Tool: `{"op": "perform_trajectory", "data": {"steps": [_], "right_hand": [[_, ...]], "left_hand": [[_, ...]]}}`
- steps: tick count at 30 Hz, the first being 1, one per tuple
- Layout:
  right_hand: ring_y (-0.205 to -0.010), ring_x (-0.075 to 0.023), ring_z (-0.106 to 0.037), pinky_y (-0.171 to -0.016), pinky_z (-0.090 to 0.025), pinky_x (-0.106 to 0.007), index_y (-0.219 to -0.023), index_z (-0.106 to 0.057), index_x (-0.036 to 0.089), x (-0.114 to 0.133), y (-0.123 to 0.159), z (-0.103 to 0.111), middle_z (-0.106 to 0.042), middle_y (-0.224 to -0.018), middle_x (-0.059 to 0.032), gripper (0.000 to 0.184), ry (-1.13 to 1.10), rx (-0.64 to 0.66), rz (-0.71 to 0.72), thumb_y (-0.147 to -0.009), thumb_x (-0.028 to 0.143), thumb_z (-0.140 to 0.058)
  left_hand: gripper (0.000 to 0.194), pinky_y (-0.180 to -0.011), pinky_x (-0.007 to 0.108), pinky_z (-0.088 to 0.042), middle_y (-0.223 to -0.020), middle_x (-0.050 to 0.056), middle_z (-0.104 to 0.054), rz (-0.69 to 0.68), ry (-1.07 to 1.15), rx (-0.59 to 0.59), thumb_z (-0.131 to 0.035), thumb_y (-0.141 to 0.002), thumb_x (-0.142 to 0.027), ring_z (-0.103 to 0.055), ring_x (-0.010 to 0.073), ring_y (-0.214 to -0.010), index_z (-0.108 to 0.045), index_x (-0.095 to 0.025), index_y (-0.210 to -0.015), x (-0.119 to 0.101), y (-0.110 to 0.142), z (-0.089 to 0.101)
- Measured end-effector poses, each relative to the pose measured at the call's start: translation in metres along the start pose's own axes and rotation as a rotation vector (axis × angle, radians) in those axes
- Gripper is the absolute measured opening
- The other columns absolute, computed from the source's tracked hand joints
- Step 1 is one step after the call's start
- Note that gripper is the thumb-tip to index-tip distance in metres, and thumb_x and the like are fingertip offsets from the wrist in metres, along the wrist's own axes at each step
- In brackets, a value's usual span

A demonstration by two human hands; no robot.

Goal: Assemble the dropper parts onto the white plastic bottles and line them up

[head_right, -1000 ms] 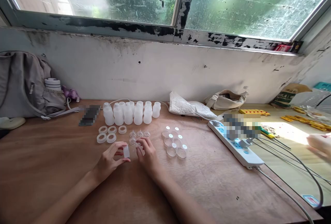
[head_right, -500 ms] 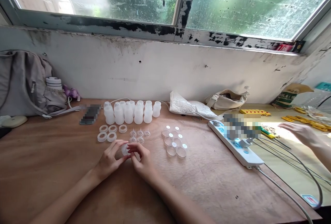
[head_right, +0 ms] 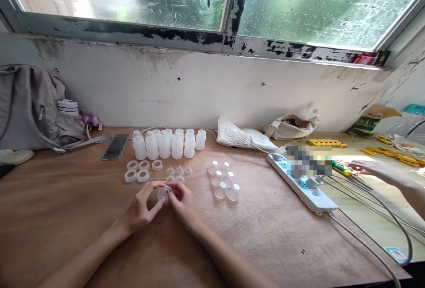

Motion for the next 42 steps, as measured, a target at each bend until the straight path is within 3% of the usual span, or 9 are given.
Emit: {"op": "perform_trajectory", "data": {"steps": [4,8,16,20,26,31,42], "right_hand": [[-0.063,-0.0135,-0.052,-0.058,-0.044,-0.025,-0.090,-0.058,0.020,0.010,0.004,0.002,-0.057,-0.073,-0.0015,0.017,0.284,-0.041,0.128,-0.075,0.021,-0.049],[-0.065,-0.0138,-0.052,-0.060,-0.044,-0.026,-0.091,-0.057,0.020,0.012,0.004,0.003,-0.056,-0.074,-0.0020,0.019,0.376,-0.074,0.168,-0.075,0.018,-0.048],[-0.052,-0.0099,-0.051,-0.047,-0.043,-0.020,-0.078,-0.052,0.019,-0.001,0.003,-0.003,-0.055,-0.066,0.0007,0.011,0.267,-0.038,0.036,-0.079,0.029,-0.047],[-0.051,-0.0090,-0.050,-0.047,-0.043,-0.019,-0.085,-0.058,0.018,0.002,0.003,-0.003,-0.056,-0.068,-0.0004,0.017,0.285,-0.028,0.052,-0.080,0.031,-0.047],[-0.043,-0.0082,-0.049,-0.039,-0.040,-0.019,-0.089,-0.053,0.018,-0.007,0.001,-0.002,-0.053,-0.062,0.0023,0.019,0.135,-0.013,-0.027,-0.080,0.033,-0.045],[-0.051,-0.0094,-0.049,-0.046,-0.041,-0.020,-0.086,-0.060,0.017,-0.002,0.000,0.000,-0.058,-0.069,-0.0011,0.018,0.281,-0.029,0.052,-0.079,0.026,-0.046],[-0.061,-0.0115,-0.050,-0.057,-0.040,-0.022,-0.077,-0.060,0.017,0.011,0.003,-0.002,-0.056,-0.068,-0.0004,0.012,0.374,-0.067,0.117,-0.076,0.020,-0.049]], "left_hand": [[0.014,-0.067,0.027,-0.047,-0.081,0.003,-0.058,0.150,0.005,-0.029,-0.039,-0.081,-0.023,-0.056,0.0139,-0.071,-0.049,-0.019,-0.091,0.012,-0.001,-0.002],[0.014,-0.067,0.026,-0.047,-0.082,0.003,-0.057,0.155,0.018,-0.002,-0.043,-0.078,-0.022,-0.056,0.0133,-0.069,-0.050,-0.019,-0.090,0.015,-0.001,-0.008],[0.004,-0.056,0.023,-0.045,-0.068,-0.001,-0.054,0.275,0.085,-0.039,-0.045,-0.075,-0.022,-0.054,0.0112,-0.058,-0.043,-0.019,-0.075,0.025,0.001,-0.011],[0.009,-0.050,0.022,-0.043,-0.056,-0.005,-0.051,0.288,0.140,-0.019,-0.045,-0.076,-0.025,-0.053,0.0115,-0.051,-0.045,-0.019,-0.084,0.025,0.001,-0.014],[0.015,-0.053,0.024,-0.049,-0.067,-0.002,-0.057,0.362,0.386,-0.026,-0.044,-0.080,-0.033,-0.059,0.0129,-0.058,-0.042,-0.020,-0.087,0.030,0.002,-0.018],[0.018,-0.049,0.025,-0.051,-0.067,-0.001,-0.059,0.393,0.513,0.070,-0.044,-0.079,-0.036,-0.059,0.0141,-0.056,-0.041,-0.019,-0.084,0.035,0.002,-0.030],[0.010,-0.046,0.022,-0.044,-0.055,-0.003,-0.058,0.345,0.276,0.053,-0.043,-0.079,-0.030,-0.057,0.0130,-0.048,-0.039,-0.020,-0.077,0.030,0.004,-0.025]]}}
Point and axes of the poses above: each hand's wrist, its own y-axis away from the middle knuckle, its own z-axis out of the back of the hand, x = y × z, the point moved 8 cm from there along -y, towards the middle knuckle
